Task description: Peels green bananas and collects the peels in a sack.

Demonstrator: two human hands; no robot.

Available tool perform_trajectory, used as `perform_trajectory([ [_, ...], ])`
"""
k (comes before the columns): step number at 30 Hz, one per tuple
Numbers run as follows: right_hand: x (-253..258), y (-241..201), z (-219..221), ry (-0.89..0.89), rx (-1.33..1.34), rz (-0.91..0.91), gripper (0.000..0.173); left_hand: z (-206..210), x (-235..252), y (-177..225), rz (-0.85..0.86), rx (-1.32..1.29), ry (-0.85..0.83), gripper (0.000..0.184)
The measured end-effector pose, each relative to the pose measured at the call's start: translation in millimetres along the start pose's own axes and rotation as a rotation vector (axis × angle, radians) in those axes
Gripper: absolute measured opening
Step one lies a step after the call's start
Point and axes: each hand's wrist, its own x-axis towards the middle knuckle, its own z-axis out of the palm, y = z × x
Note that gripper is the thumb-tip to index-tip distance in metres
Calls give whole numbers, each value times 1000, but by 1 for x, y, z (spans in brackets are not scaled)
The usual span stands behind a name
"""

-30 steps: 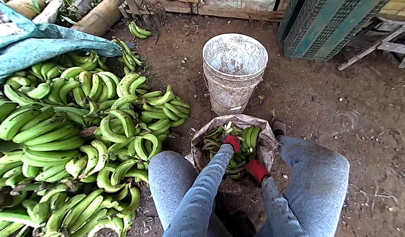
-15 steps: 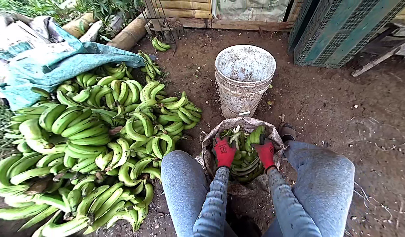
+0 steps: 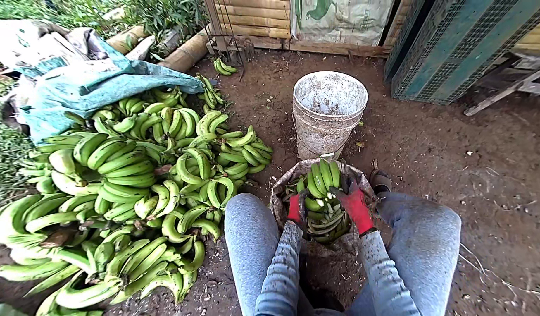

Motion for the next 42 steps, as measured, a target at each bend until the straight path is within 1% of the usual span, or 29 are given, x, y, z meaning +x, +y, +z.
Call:
perform_trajectory([
  [1, -8, 3, 2, 28, -60, -31, 70, 0, 5, -5, 26, 8, 55, 38],
  [2, -19, 8, 6, 6, -101, -51, 61, 0, 7, -10, 49, 0, 96, 45],
  [3, -28, 15, 11, -77, -145, -53, 53, 0, 9, -15, 65, -8, 120, 51],
  [4, -36, 22, 17, -201, -206, -21, 48, -1, 11, -20, 74, -12, 133, 54],
  [5, -41, 29, 23, -329, -277, 32, 45, -1, 11, -24, 76, -23, 145, 53],
  [6, -46, 34, 30, -411, -348, 83, 44, 1, 9, -28, 70, -40, 154, 50],
  [7, -49, 37, 37, -447, -412, 120, 44, 2, 7, -31, 70, -55, 154, 50],
  [10, -47, 36, 53, -441, -441, 112, 46, 5, 7, -33, 107, -87, 157, 46],
  [14, -39, 34, 56, -479, -465, 105, 44, 1, 3, -37, 125, -96, 125, 48],
  [17, -34, 41, 70, -510, -604, 100, 47, 1, -6, -40, 152, -108, 73, 48],
  [19, -32, 39, 77, -512, -651, 108, 50, 0, -6, -33, 163, -84, 18, 51],
  [21, -35, 39, 79, -516, -704, 119, 51, 5, -8, -26, 226, 21, -13, 50],
  [22, -38, 44, 80, -528, -736, 132, 52, 7, -12, -22, 288, 124, -12, 48],
  [23, -38, 49, 79, -538, -741, 149, 53, 8, -17, -8, 374, 267, -15, 48],
  [24, -37, 52, 80, -536, -732, 151, 54, 7, -19, 13, 463, 415, -15, 47],
  [25, -37, 52, 79, -532, -699, 149, 53, 6, -19, 34, 502, 506, 6, 46],
  [26, -40, 50, 77, -529, -639, 150, 52, 1, -17, 46, 472, 531, 49, 47],
  [27, -44, 46, 74, -503, -550, 145, 50, -6, -11, 50, 395, 530, 101, 48],
  [29, -34, 37, 64, -331, -324, 117, 48, -16, 7, 49, 171, 530, 152, 52],
  [30, -28, 37, 60, -212, -258, 120, 52, -20, 10, 39, 61, 596, 146, 55],
  [31, -19, 38, 56, -104, -233, 147, 61, -24, 8, 27, -25, 692, 122, 59],
  [32, -7, 40, 53, -37, -225, 198, 71, -26, 5, 18, -99, 789, 93, 62],
  [34, 16, 52, 54, -6, -161, 322, 81, -31, -3, 3, -218, 949, 103, 63],
  [36, 35, 74, 62, -29, 92, 433, 76, -33, -7, 3, -279, 1020, 179, 66],
  [38, 46, 90, 67, -44, 349, 491, 67, -29, -10, 9, -238, 1063, 174, 62],
  [39, 47, 93, 68, -49, 404, 495, 66, -26, -12, 11, -177, 1082, 148, 58],
  [40, 47, 91, 69, -37, 427, 479, 65, -24, -13, 13, -89, 1077, 135, 52],
  [42, 42, 81, 71, -1, 356, 366, 71, -21, -9, 15, 118, 1005, 132, 48],
])
